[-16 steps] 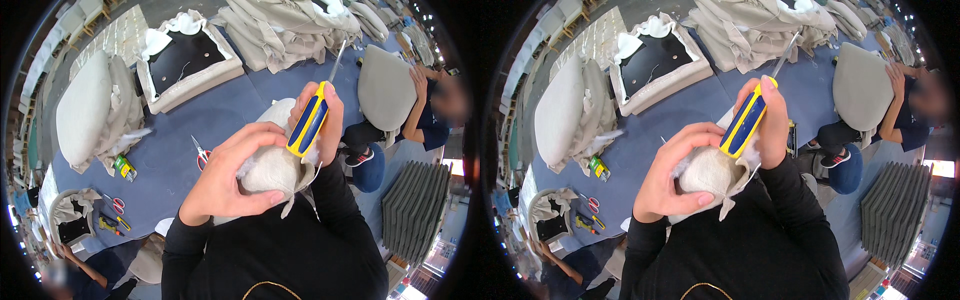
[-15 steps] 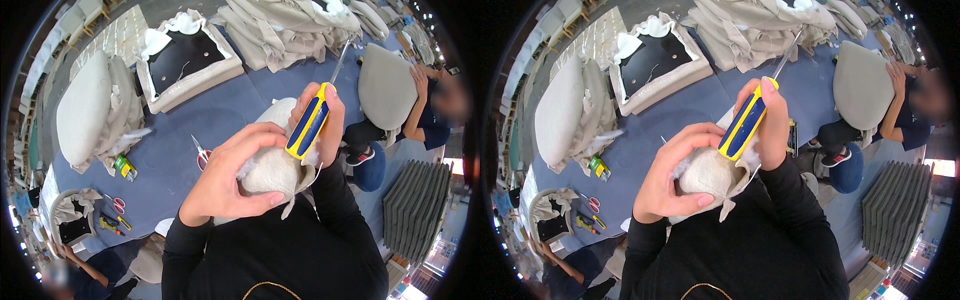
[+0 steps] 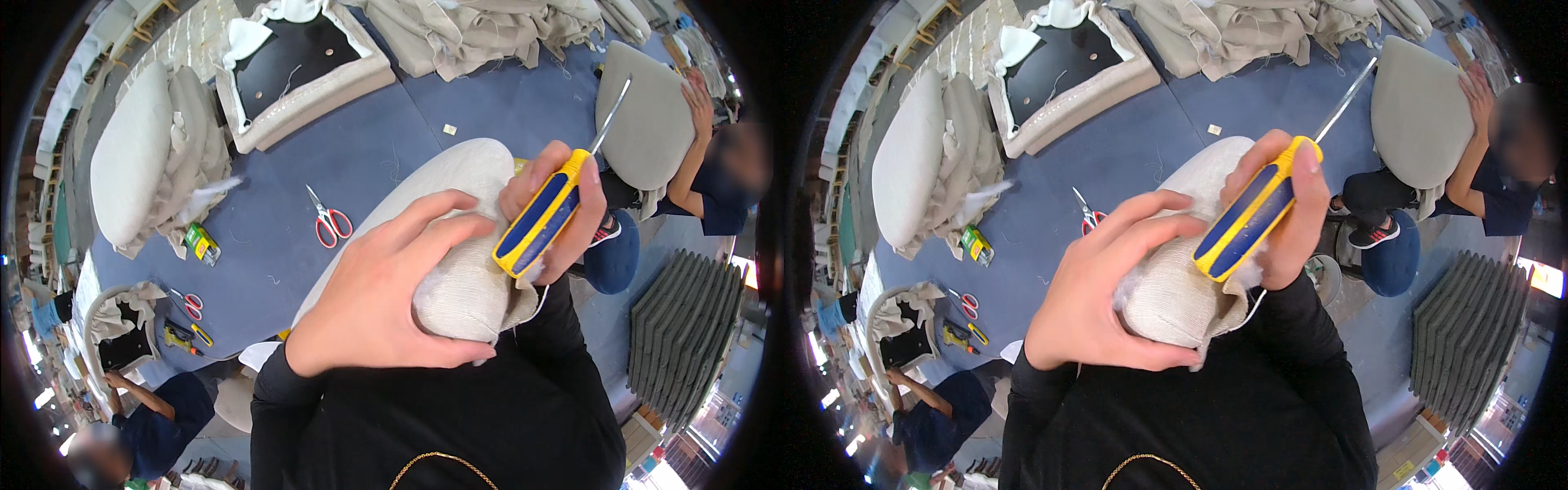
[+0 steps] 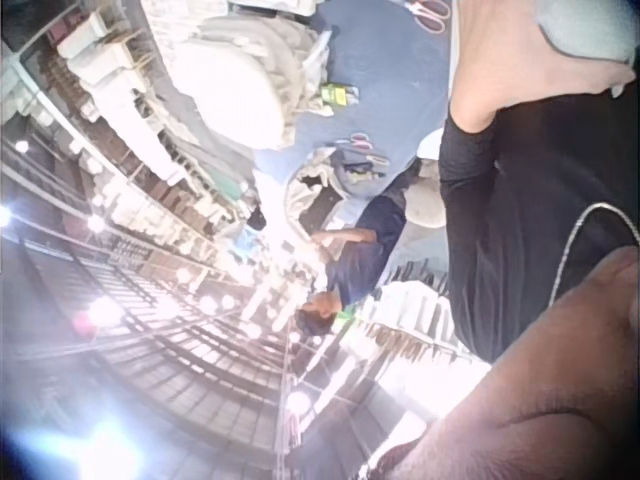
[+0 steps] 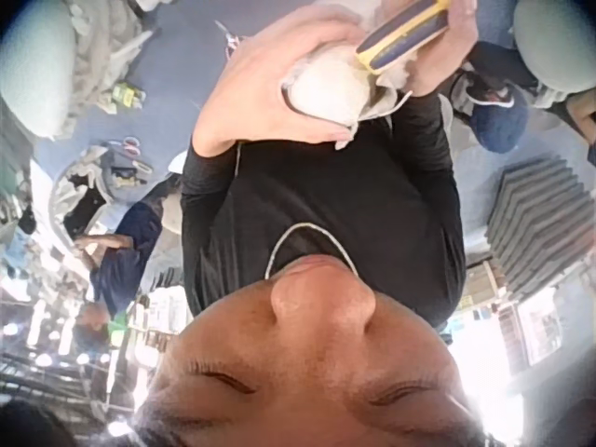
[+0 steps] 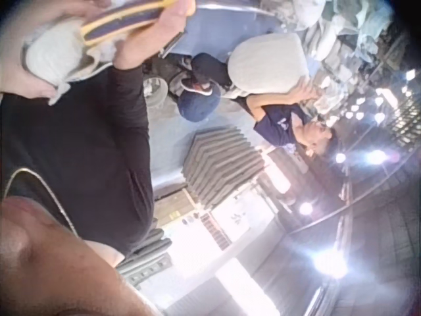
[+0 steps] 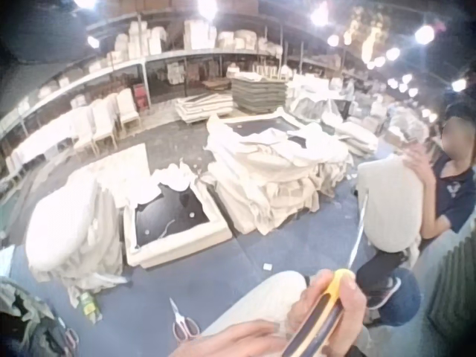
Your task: The person uses a screwdriver to push white stuffing material into a beige fabric cushion cover. They repeatedly insert the tool to distribute the filling and smooth the surface of the cushion. The person handles the cushion with both hands to adjust the shape and ensure even filling.
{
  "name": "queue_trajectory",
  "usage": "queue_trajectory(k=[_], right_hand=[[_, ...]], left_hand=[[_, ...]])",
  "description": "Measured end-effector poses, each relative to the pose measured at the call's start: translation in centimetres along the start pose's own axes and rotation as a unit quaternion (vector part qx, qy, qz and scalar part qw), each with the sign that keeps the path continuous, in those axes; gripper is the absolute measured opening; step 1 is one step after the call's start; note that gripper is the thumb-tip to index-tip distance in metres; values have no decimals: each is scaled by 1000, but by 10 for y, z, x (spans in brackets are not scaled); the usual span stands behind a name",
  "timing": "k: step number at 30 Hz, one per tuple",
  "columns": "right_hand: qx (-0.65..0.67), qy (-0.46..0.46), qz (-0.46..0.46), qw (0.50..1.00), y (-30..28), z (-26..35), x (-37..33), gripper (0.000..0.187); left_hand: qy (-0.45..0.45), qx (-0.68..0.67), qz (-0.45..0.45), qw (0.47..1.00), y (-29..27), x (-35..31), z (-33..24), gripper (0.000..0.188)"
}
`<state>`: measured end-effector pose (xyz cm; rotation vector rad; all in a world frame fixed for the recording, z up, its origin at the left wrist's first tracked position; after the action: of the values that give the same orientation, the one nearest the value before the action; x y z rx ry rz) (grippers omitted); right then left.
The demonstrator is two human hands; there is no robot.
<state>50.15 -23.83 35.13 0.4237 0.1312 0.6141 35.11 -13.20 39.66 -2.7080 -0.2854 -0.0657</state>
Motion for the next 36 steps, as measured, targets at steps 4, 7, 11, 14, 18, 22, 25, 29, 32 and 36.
queue_trajectory(k=[4, 7, 11, 14, 18, 22, 25, 29, 32, 36], right_hand=[[48, -2, 4, 999, -16, 3, -3, 60], [-105, 44, -49, 992, -20, 10, -14, 59], [92, 143, 89, 981, -7, 10, -18, 62], [208, 58, 128, 968, 17, 28, 11, 62], [262, 29, 175, 949, 51, 8, 76, 41], [473, 63, 113, 871, 38, -21, 98, 34], [509, 81, 89, 853, 37, -44, 91, 33], [501, 158, 49, 850, 59, -59, 69, 47], [497, 180, 57, 847, 58, -72, 67, 57], [460, 154, -18, 874, 27, -91, 91, 48]], left_hand=[[22, 173, -101, 980, 17, -29, -23, 90], [120, 180, -94, 972, 28, -33, -23, 82], [253, 199, -49, 945, 0, -26, -28, 66], [278, 205, -155, 926, -38, -18, -9, 49], [95, -171, -207, 959, -85, 4, 94, 57], [25, -186, -201, 961, -68, 60, 53, 43], [-32, 26, -164, 986, -60, 95, 3, 14], [180, 244, -106, 947, -24, 120, -17, 23], [114, 303, -54, 945, -12, 131, 3, 31], [34, 208, -104, 972, -21, 143, -18, 38]])
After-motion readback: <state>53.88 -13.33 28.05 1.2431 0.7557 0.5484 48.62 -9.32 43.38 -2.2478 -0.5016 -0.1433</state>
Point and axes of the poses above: each hand's wrist, its own x-axis towards the middle knuckle, its own y-axis out of the palm, z = x × y, the point moved 9 cm from there along x, towards the middle knuckle, and after that the axes turned 4 degrees about -y, right-handed, at the moved point
